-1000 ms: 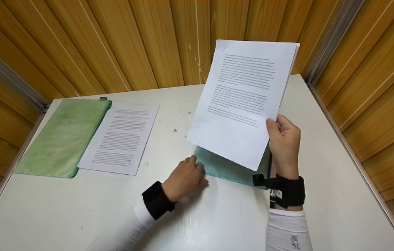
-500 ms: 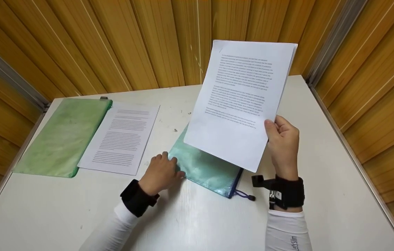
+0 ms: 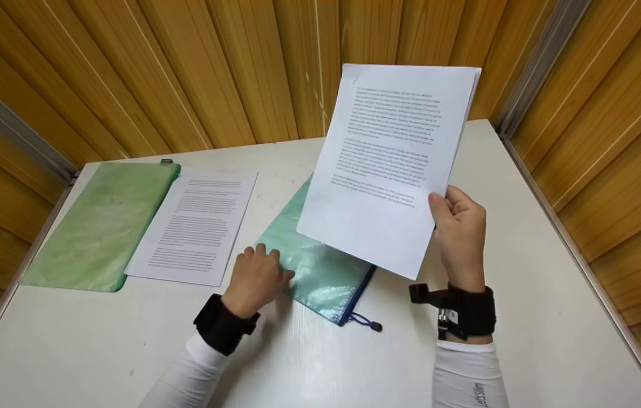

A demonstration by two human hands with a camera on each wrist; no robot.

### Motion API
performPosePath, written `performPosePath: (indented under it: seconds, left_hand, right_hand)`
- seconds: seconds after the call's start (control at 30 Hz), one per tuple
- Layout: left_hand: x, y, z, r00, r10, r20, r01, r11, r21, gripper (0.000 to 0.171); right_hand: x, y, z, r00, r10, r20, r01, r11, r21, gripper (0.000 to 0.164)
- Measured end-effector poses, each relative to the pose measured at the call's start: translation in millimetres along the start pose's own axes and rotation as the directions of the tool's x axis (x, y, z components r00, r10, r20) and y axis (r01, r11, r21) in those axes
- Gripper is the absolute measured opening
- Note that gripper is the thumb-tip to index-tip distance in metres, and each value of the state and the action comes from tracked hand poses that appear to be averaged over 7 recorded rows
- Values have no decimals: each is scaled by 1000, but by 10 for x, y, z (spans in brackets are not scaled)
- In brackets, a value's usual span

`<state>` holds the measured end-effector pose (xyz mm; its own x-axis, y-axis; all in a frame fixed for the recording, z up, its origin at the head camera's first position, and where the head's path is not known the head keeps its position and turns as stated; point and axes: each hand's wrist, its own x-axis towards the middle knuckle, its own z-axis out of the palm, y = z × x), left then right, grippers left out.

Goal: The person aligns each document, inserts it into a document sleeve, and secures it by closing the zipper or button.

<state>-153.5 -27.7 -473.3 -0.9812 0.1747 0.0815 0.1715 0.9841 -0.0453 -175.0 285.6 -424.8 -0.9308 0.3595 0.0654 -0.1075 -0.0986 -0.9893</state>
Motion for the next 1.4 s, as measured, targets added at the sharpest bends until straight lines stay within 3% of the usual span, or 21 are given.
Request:
performPosePath:
  seconds: [0.13, 0.3, 0.4, 0.5, 0.63, 0.77, 0.87, 0.97, 1.17, 1.3, 1.4]
  left_hand:
    - [-67, 181, -95, 984, 180, -2, -180, 983, -45, 38]
    - [-158, 426, -101, 919, 394, -1, -394, 919, -28, 32]
    - [-199, 561, -39, 887, 461, -44, -458, 887, 52, 33]
    - [-223, 662, 39, 873, 481, -76, -474, 875, 102, 35]
    - [-250, 738, 118, 885, 457, -90, -444, 886, 134, 38]
    - [-277, 773, 153, 916, 383, -117, -361, 916, 175, 45]
    - [-287, 794, 155, 938, 332, -101, -307, 929, 205, 49]
    - [-286, 806, 153, 948, 310, -77, -286, 931, 228, 47]
    - [-252, 797, 191, 933, 337, -122, -306, 926, 220, 20]
    - [-213, 766, 222, 916, 357, -185, -323, 927, 189, 19]
    - [-182, 745, 240, 912, 346, -219, -322, 936, 140, 19]
  right_hand:
    - [1, -2, -3, 1000, 4, -4, -4, 1000, -4, 44]
    - [-2, 1, 1, 1000, 1, 1, -1, 1000, 0, 43]
    - [-4, 3, -3, 1000, 1, 2, -1, 1000, -9, 44]
    - [-6, 4, -2, 1000, -4, 3, 4, 1000, -11, 43]
    - [-8, 10, 9, 1000, -23, 7, 23, 1000, 6, 42]
    - [-11, 15, 12, 1000, -22, 10, 22, 1000, -3, 42]
    - [-12, 15, 4, 1000, -12, 12, 12, 1000, -15, 43]
    - [-12, 11, -3, 1000, -8, 14, 8, 1000, -16, 44]
    - [-4, 3, -16, 1000, -2, 10, 2, 1000, -20, 43]
    - [2, -1, -21, 1000, 7, 7, -7, 1000, -27, 43]
    - [5, 2, -19, 1000, 4, 5, -4, 1000, -24, 43]
